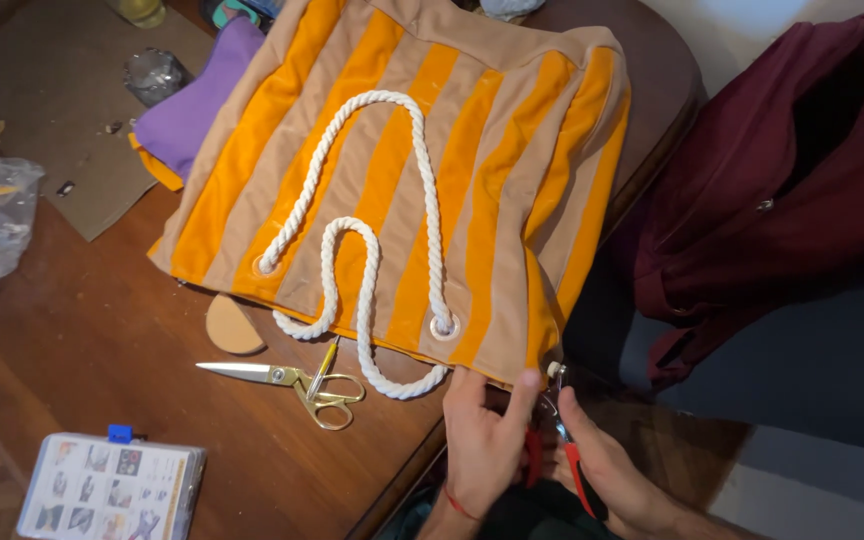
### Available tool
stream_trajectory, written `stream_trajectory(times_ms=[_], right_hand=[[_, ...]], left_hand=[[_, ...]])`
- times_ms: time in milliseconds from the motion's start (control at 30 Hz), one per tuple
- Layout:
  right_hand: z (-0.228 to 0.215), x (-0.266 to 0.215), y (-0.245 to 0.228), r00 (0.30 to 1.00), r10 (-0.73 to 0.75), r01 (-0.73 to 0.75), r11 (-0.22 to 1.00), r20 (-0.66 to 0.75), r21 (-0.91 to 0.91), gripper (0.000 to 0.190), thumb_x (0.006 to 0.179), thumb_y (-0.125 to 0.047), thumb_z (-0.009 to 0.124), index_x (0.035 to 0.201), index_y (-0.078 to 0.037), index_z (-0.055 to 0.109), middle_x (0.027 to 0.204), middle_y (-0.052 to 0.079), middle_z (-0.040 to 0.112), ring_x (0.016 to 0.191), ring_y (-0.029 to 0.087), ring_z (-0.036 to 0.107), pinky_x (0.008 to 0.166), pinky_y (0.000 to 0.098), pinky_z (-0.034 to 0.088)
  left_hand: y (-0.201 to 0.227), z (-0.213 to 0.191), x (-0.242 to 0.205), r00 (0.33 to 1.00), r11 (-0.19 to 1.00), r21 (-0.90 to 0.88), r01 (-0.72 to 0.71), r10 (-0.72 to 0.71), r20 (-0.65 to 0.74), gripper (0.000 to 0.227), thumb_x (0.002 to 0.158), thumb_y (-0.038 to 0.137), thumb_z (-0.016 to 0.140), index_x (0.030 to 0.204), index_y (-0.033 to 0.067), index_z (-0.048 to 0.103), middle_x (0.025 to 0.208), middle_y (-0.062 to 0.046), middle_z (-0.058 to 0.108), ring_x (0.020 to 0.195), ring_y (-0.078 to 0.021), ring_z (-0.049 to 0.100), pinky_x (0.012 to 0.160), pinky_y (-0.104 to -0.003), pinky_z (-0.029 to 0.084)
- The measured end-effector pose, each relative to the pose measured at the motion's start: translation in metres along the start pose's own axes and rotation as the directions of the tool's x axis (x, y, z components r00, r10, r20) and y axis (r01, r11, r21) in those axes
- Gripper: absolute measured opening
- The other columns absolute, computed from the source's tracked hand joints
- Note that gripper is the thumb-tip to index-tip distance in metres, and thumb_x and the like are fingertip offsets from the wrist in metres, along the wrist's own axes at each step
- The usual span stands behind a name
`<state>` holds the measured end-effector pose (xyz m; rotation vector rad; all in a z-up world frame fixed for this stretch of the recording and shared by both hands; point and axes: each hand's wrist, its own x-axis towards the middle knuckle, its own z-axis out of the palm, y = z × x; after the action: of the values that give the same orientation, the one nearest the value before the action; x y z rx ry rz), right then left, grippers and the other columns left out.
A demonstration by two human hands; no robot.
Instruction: Installing metal eyelets on a fabric bag using a punch tool and scissors while following instructions
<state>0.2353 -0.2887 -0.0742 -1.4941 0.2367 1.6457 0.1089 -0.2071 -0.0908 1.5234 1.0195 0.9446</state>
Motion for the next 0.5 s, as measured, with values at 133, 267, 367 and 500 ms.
stream_trajectory(times_ms=[133,267,367,500], right_hand=[[-0.039,0.058,0.043,0.984,-0.180,0.179,0.982,0.011,0.059,0.057,0.113,-0.052,0.059,0.137,-0.002,0.073,0.107,0.018,0.068,0.094,0.027,0.066,0.093,0.0482,0.060],[-0.009,0.011,0.020,0.953,-0.184,0.162,0.981,0.242,0.108,0.071,0.108,-0.031,0.057,0.176,-0.012,0.055,0.146,0.028,0.084,0.121,0.038,0.081,0.105,0.0502,0.063],[-0.023,0.029,0.029,0.873,-0.353,0.461,0.823,0.337,-0.332,0.089,0.101,-0.035,0.075,0.182,-0.016,0.041,0.186,0.001,0.057,0.170,0.013,0.052,0.140,0.0353,0.035],[-0.024,0.032,0.031,0.810,-0.403,0.576,0.686,0.426,-0.445,0.073,0.098,-0.031,0.081,0.164,-0.014,0.055,0.154,0.005,0.078,0.144,0.015,0.073,0.126,0.0360,0.054]], left_hand=[[-0.003,0.003,0.006,0.995,0.998,-0.066,0.003,-0.010,-0.100,0.036,0.113,0.035,0.074,0.094,0.0060,0.086,0.088,-0.004,0.079,0.089,-0.0139,0.070,0.088,-0.032,0.059],[-0.003,0.004,0.003,0.989,0.995,-0.103,-0.003,-0.012,-0.150,0.021,0.109,0.025,0.082,0.099,0.0074,0.090,0.090,-0.003,0.075,0.087,-0.0105,0.068,0.081,-0.030,0.059],[0.001,0.002,0.002,0.986,0.986,-0.153,0.062,-0.084,-0.141,0.031,0.108,0.027,0.083,0.085,0.0064,0.083,0.080,-0.001,0.072,0.082,-0.0107,0.064,0.081,-0.030,0.057],[0.004,-0.002,0.002,0.958,0.879,-0.423,0.220,-0.276,-0.075,0.047,0.109,0.017,0.086,0.070,0.0071,0.062,0.054,-0.004,0.060,0.046,-0.0106,0.054,0.044,-0.029,0.045]])
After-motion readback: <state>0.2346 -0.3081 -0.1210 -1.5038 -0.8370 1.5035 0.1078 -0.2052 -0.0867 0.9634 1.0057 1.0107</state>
